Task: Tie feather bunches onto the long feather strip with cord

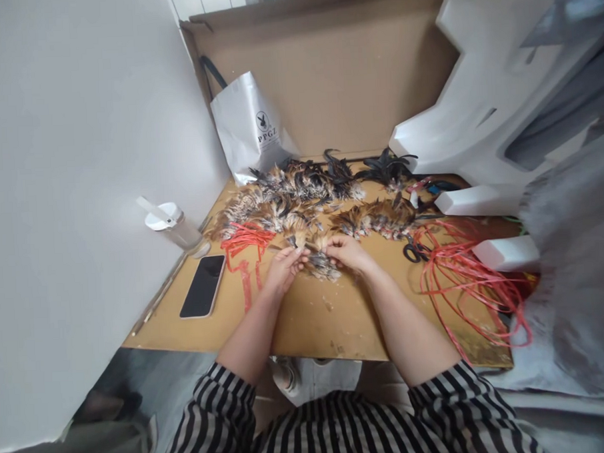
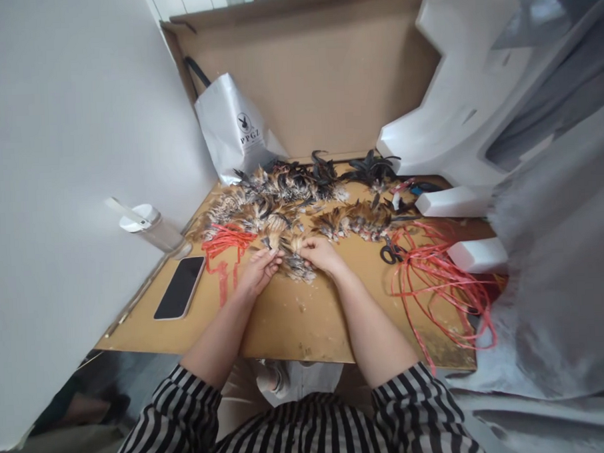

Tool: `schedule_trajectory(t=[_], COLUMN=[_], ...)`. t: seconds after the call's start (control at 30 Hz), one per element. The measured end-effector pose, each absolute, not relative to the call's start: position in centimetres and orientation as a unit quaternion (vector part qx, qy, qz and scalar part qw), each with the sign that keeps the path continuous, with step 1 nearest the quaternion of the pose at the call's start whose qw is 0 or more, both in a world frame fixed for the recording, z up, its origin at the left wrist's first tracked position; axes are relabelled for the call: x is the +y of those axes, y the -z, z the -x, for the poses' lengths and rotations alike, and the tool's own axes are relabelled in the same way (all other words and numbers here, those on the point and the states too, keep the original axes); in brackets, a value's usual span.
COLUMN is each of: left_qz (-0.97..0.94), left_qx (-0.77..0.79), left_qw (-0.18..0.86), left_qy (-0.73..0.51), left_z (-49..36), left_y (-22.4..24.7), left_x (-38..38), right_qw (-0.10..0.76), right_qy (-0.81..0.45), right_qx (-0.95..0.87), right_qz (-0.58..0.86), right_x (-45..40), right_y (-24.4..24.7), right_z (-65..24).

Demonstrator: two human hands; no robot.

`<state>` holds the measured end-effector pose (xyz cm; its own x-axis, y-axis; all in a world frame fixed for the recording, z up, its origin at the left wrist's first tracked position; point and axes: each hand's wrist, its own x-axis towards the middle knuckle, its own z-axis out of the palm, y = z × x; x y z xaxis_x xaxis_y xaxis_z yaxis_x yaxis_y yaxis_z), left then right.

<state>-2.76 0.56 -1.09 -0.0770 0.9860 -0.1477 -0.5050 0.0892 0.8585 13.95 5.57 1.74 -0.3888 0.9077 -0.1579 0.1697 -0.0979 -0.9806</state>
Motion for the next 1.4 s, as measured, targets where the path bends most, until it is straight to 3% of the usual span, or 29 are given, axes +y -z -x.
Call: schedule_trajectory(t=[0.3, 0.57, 1.07, 1.23, 1.4], left_qz=[-0.303, -0.283, -0.246, -0.268, -0.285], left_qx=[0.385, 0.363, 0.334, 0.331, 0.315], left_qw=[0.681, 0.687, 0.689, 0.665, 0.650], left_qy=[-0.545, -0.562, -0.594, -0.614, -0.630], left_z=[2.1, 2.4, 2.7, 2.4, 2.3], left_y=[1.5, 1.8, 1.6, 1.9, 1.3], left_x=[0.4, 0.5, 0.3, 0.7, 0.4], right_qw=[0.354, 0.407, 0.360, 0.390, 0.353], right_qy=[-0.603, -0.705, -0.640, -0.674, -0.752], right_qx=[-0.559, -0.448, -0.548, -0.483, -0.422], right_qz=[0.446, 0.368, 0.402, 0.400, 0.363], right_x=[6.0, 6.3, 5.1, 5.4, 5.3], right_y=[-0.5, -1.1, -0.5, -0.3, -0.6], right_z=[-13.7, -14.3, -12.3, -12.2, -12.3])
